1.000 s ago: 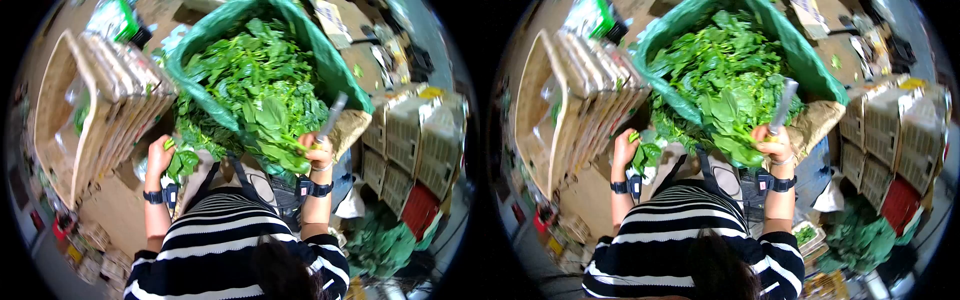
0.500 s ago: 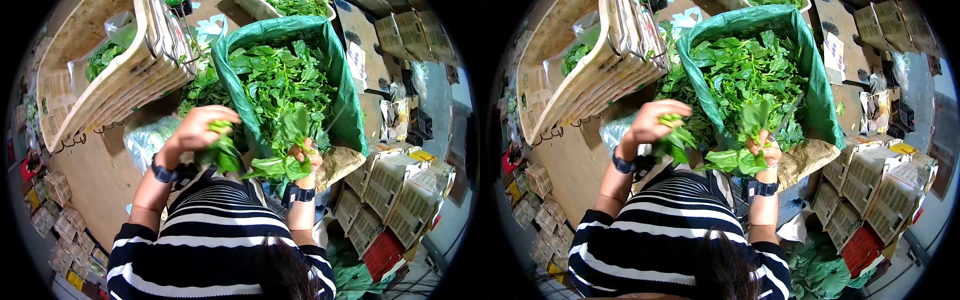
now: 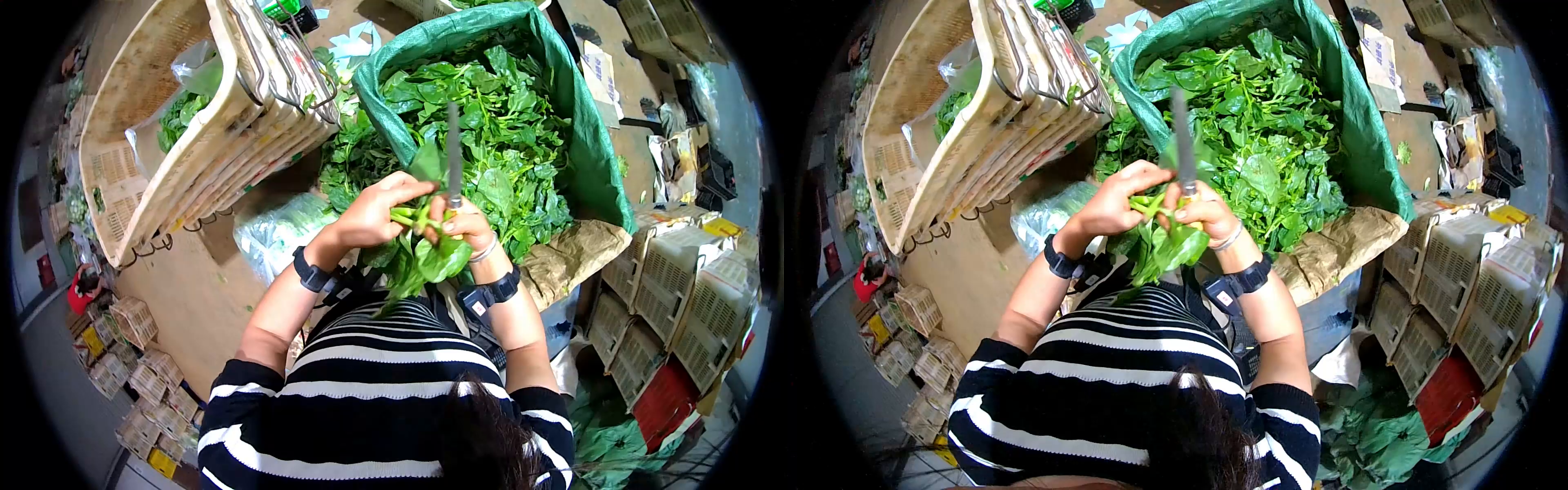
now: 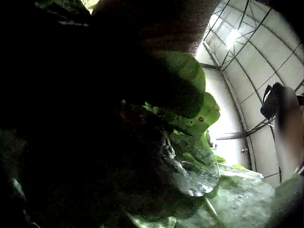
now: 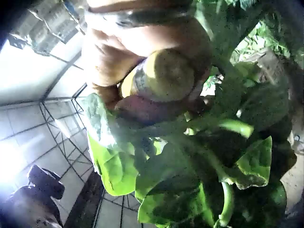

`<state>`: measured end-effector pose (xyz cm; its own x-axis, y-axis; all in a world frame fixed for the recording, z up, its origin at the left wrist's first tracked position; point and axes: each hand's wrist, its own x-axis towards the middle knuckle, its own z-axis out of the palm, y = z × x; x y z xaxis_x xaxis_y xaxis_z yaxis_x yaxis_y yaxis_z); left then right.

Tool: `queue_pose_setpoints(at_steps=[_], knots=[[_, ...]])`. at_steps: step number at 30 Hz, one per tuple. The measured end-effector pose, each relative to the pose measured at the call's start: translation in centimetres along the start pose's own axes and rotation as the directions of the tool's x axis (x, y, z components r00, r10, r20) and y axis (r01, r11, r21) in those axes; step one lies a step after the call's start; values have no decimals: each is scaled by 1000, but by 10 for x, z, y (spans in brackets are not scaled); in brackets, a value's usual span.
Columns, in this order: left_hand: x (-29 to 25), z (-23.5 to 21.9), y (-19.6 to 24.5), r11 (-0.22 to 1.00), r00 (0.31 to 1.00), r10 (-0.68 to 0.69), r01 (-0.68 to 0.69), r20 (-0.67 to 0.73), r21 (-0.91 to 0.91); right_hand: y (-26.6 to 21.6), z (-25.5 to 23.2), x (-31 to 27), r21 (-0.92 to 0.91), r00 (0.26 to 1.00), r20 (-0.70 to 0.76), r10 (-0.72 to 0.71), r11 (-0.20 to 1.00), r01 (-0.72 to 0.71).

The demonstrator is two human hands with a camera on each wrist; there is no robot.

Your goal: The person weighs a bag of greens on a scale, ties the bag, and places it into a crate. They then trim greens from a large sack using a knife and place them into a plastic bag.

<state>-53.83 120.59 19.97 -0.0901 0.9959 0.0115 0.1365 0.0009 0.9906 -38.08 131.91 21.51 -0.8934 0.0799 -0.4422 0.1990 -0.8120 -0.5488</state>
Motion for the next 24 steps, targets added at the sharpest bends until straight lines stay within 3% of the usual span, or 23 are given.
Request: queue_pose_setpoints(at_steps=[1,3,5,7,9,10,11,12,13,14,16,19,21,23,24], knots=[[-1,0,0,1000,1000,-16,16,10,-22,3,3,5,-2,998,67,14,1000,-14],[-7,-6,-2,1000,1000,-20,20,1,4,0,9,11,-86,998,57,22,996,-17],[-17,-19,-3,980,990,-106,120,-92,160,-5,21,10,-89,999,-51,-10,996,6],[-37,-40,-26,980,969,-96,133,-229,149,-4,11,9,-307,987,-153,-50,952,0],[-56,-67,-38,926,863,-370,311,-344,-214,1,4,6,-390,977,-215,-2,917,-84],[-67,-76,-24,776,779,-536,301,-327,-554,9,-1,7,-529,963,-257,83,822,-212],[-77,-86,-33,781,768,-533,284,-355,-556,17,-6,7,-646,938,-311,154,689,-327],[-77,-80,-13,680,702,-585,153,-405,-717,27,-12,8,-965,974,-158,-161,232,-118],[-71,-67,5,545,639,-641,-11,-425,-839,33,-18,0,-975,947,-204,-247,141,-173],[-76,-68,0,610,683,-576,-7,-450,-792,35,-11,4,-948,913,-239,-332,281,-147],[-76,-61,-6,426,775,-535,-96,-336,-900,30,0,5,-848,805,-389,-448,516,-122],[-67,-51,-12,288,822,-513,-107,-247,-952,1,23,18,-832,739,-367,-565,554,10],[-59,-42,-14,214,845,-496,-104,-200,-971,-15,38,28,-737,848,-353,-395,676,8],[-48,-31,-9,73,896,-418,-130,-149,-989,-14,29,45,-744,945,-236,-225,667,-27],[-50,-32,-18,85,912,-393,-93,-119,-992,-18,32,51,-811,963,-202,-176,582,-64]])
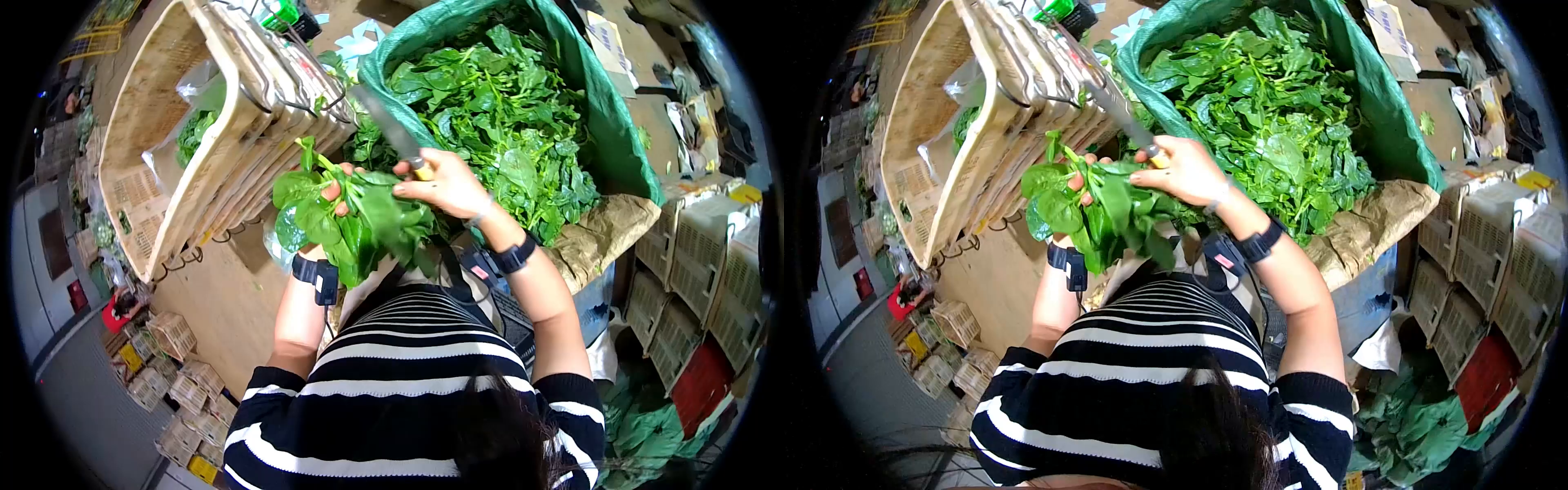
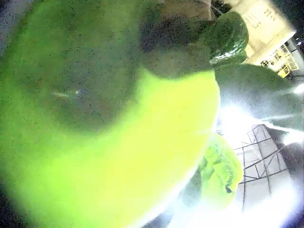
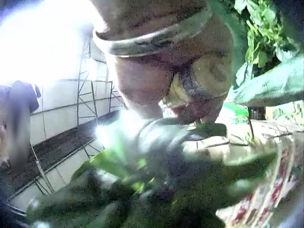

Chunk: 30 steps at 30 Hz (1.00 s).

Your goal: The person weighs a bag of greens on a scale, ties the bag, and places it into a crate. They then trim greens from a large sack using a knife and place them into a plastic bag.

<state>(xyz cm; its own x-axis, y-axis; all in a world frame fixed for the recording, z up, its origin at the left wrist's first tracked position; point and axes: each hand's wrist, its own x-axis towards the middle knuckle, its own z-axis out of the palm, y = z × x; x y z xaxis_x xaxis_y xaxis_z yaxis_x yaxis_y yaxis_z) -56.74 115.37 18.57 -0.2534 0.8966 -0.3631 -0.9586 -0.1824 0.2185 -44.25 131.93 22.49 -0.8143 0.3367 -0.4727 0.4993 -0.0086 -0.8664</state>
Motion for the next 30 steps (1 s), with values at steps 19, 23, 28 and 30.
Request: queue_pose_setpoints(at_steps=[19,23,28,30], knots=[[9,-77,59,538,977,-27,194,-213,820,47,-25,2,236,973,-168,158,965,-116],[9,-69,51,439,970,31,204,-242,875,60,-7,-3,59,938,160,308,945,-320],[1,-82,50,427,928,140,258,-346,867,88,-15,-11,77,901,-5,433,899,-431],[-2,-74,47,466,922,100,288,-374,836,91,-37,6,18,918,-299,261,963,-268]])
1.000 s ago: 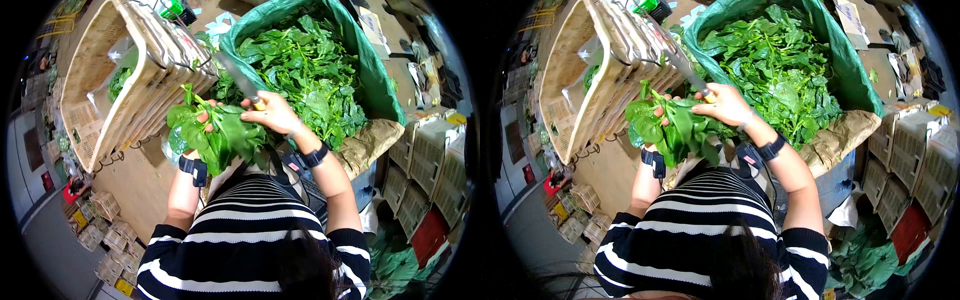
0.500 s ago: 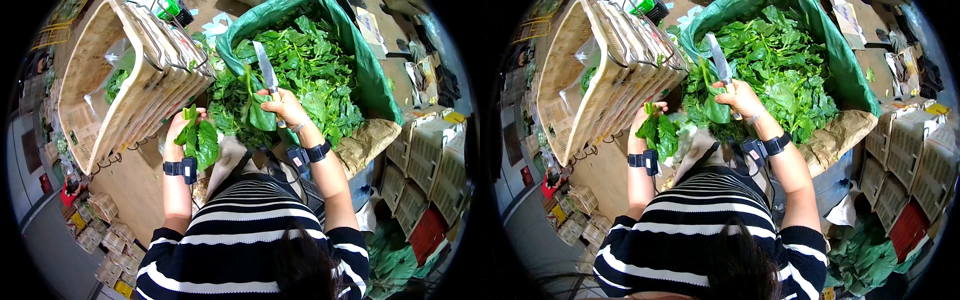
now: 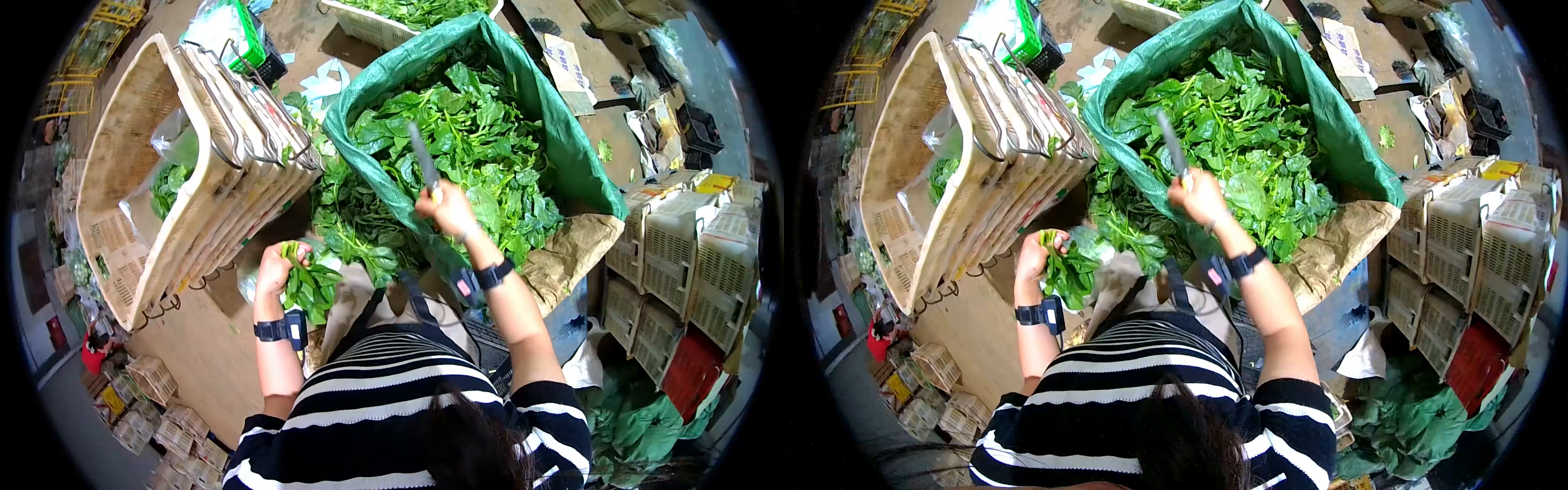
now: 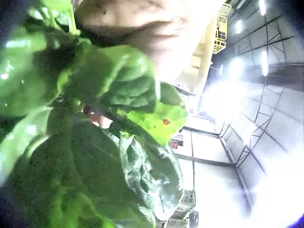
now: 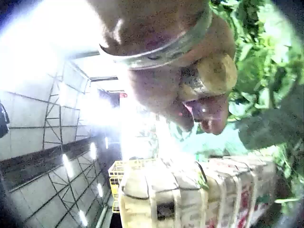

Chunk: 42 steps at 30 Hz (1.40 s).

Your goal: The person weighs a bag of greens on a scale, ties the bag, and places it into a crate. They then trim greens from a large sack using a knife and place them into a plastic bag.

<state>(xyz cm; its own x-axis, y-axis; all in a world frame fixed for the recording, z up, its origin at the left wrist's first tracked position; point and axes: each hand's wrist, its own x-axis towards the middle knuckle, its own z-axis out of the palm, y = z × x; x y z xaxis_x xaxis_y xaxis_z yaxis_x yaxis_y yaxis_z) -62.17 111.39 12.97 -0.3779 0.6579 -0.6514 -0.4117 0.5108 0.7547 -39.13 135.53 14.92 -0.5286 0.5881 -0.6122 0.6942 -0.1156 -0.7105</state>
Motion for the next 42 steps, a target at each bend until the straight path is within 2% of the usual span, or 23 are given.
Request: queue_pose_setpoints(at_steps=[1,2,4,6,7,11,12,14,16,17,20,21,22,25,29,30,31,33,35,37,39,41,42], knots=[[0,0,-7,998,1000,-25,26,13,-53,-2,-7,21,70,999,-44,-27,997,30],[5,-3,-19,997,1000,-10,11,15,-71,-2,-12,50,-88,965,-187,-186,981,172],[8,3,-19,980,999,0,9,47,-198,-37,-18,101,-359,901,-326,-287,919,163],[3,15,-33,942,992,93,-59,88,-332,-62,-4,138,-543,934,-213,-288,829,132],[1,17,-35,946,991,106,-74,85,-317,-45,5,156,-569,863,-143,-485,753,330],[-2,8,-36,977,1000,25,-21,15,-210,-31,14,149,-524,913,45,-406,768,368],[-3,4,-37,991,999,-19,14,-37,-135,6,2,142,-571,955,2,-295,784,243],[-2,1,-45,983,998,-13,0,-69,-181,31,-9,136,-569,894,-118,-433,767,296],[-2,-1,-47,980,997,-52,40,-58,-195,53,-54,79,-159,936,-315,-157,981,111],[-2,0,-49,978,997,-61,49,-55,-200,50,-58,71,-222,934,-325,-151,972,80],[9,8,-48,974,994,-87,70,-72,-217,81,-103,32,-137,966,-254,-56,990,22],[12,8,-45,979,995,-87,75,-57,-189,92,-105,12,-178,957,-129,-259,956,235],[14,8,-43,984,995,-87,79,-42,-161,99,-109,6,-174,980,-79,-181,971,166],[21,14,-42,990,996,-88,88,0,-110,17,-122,-13,-116,996,13,85,990,-83],[28,28,-38,991,994,-109,108,-10,-84,-9,-119,64,31,972,-226,-70,996,79],[22,26,-49,989,990,-140,138,-23,-59,-8,-110,132,-158,917,-389,-91,987,31],[11,30,-37,984,984,-172,169,-52,-55,-10,-101,168,30,910,-409,66,998,-59],[10,10,-68,982,994,-101,105,36,-160,20,-85,262,-228,811,-584,-31,965,-127],[-13,6,-69,973,968,-230,225,-102,-57,12,-43,277,-276,714,-696,81,887,-370],[-21,-3,-76,976,970,-212,203,-123,-83,8,-31,277,-165,722,-663,198,902,-398],[-36,-12,-85,934,913,-357,349,-197,-75,14,-26,270,-103,629,-760,164,925,-366],[-29,-26,-96,882,901,-410,352,-140,-312,70,-76,272,50,657,-752,60,998,-33],[-29,-23,-99,879,901,-409,347,-143,-326,46,-77,245,22,648,-762,0,999,26]])
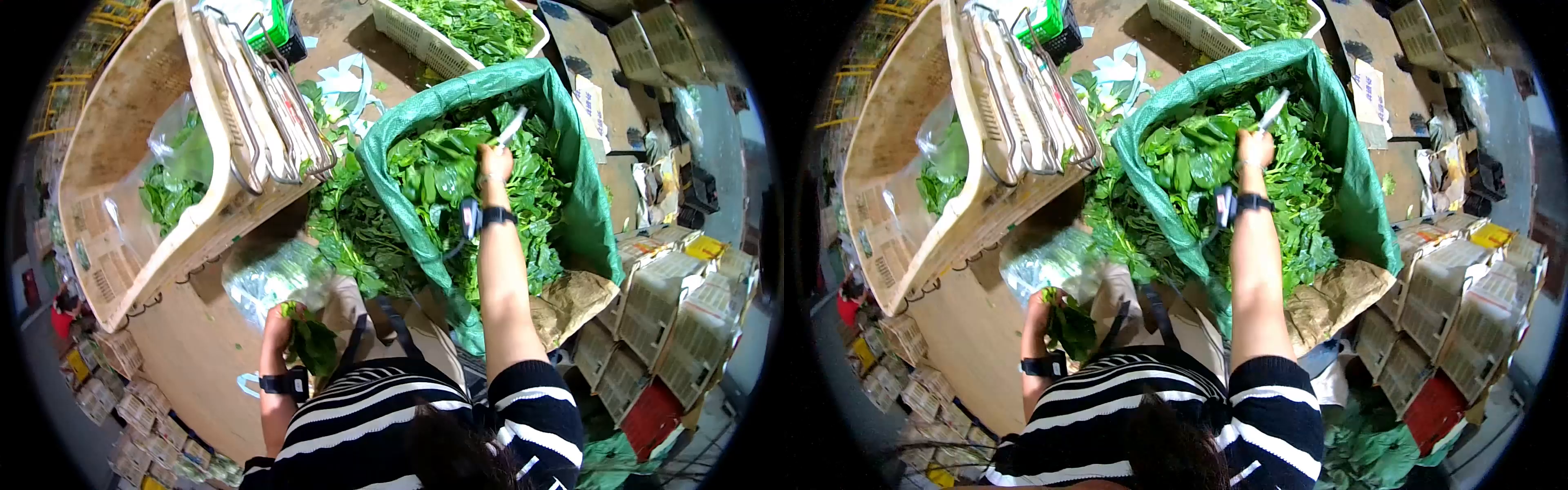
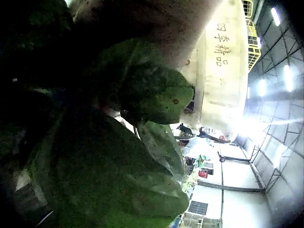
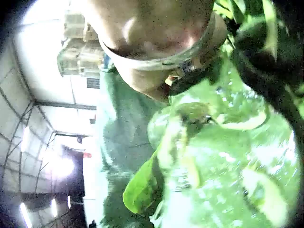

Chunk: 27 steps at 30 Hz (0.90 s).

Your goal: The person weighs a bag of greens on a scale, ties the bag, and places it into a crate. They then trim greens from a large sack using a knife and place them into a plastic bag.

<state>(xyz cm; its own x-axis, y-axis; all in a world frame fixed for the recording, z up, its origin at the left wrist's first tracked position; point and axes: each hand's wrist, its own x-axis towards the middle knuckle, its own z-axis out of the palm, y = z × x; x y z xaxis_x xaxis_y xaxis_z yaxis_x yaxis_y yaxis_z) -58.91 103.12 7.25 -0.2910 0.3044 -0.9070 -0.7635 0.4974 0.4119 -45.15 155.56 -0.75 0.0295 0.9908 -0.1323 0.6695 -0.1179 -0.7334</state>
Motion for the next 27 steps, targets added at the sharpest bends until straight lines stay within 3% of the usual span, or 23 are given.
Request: queue_pose_setpoints(at_steps=[1,3,4,5,6,7,8,9,11,13,14,18,20,21,23,25,26,27], knots=[[3,-4,5,1000,1000,13,-13,-7,8,-30,-23,-29,47,999,-22,-46,998,47],[12,8,-5,997,997,65,-64,33,-35,-30,-76,-43,348,998,47,40,936,-54],[18,9,8,984,983,169,-173,73,50,-25,-96,-54,413,984,160,78,900,-139],[20,13,19,950,956,268,-283,121,129,-24,-104,-76,711,969,232,90,664,-232],[10,25,16,967,977,202,-210,67,143,-20,-117,-80,750,947,294,131,582,-313],[10,31,27,935,964,254,-266,81,235,-16,-121,-88,783,915,366,169,476,-401],[9,36,29,895,914,373,-400,162,197,-24,-132,-105,822,886,420,196,332,-463],[6,44,31,839,842,485,-524,236,148,-27,-139,-114,808,873,439,212,331,-487],[7,69,46,842,860,414,-487,299,234,-38,-155,-138,816,844,526,106,217,-536],[7,76,55,873,860,357,-446,364,198,-44,-157,-148,805,839,529,128,239,-543],[-4,81,71,812,816,413,-531,405,242,-46,-157,-156,808,834,545,85,214,-549],[-74,105,114,825,809,405,-524,426,212,-39,-159,-183,788,807,590,4,213,-577],[-97,113,130,697,730,460,-649,505,304,-41,-151,-196,795,832,554,32,277,-540],[-106,118,139,569,637,509,-754,579,329,-45,-151,-202,788,814,580,-29,272,-552],[-111,136,148,536,633,452,-756,629,375,-47,-147,-211,775,800,599,13,241,-584],[-93,158,139,505,567,516,-807,642,307,-53,-148,-219,777,794,607,-21,225,-588],[-88,167,135,371,561,555,-828,615,421,-57,-145,-226,778,786,616,-59,205,-594],[-83,177,129,337,570,560,-819,601,464,-60,-147,-234,778,785,616,-58,203,-595]])
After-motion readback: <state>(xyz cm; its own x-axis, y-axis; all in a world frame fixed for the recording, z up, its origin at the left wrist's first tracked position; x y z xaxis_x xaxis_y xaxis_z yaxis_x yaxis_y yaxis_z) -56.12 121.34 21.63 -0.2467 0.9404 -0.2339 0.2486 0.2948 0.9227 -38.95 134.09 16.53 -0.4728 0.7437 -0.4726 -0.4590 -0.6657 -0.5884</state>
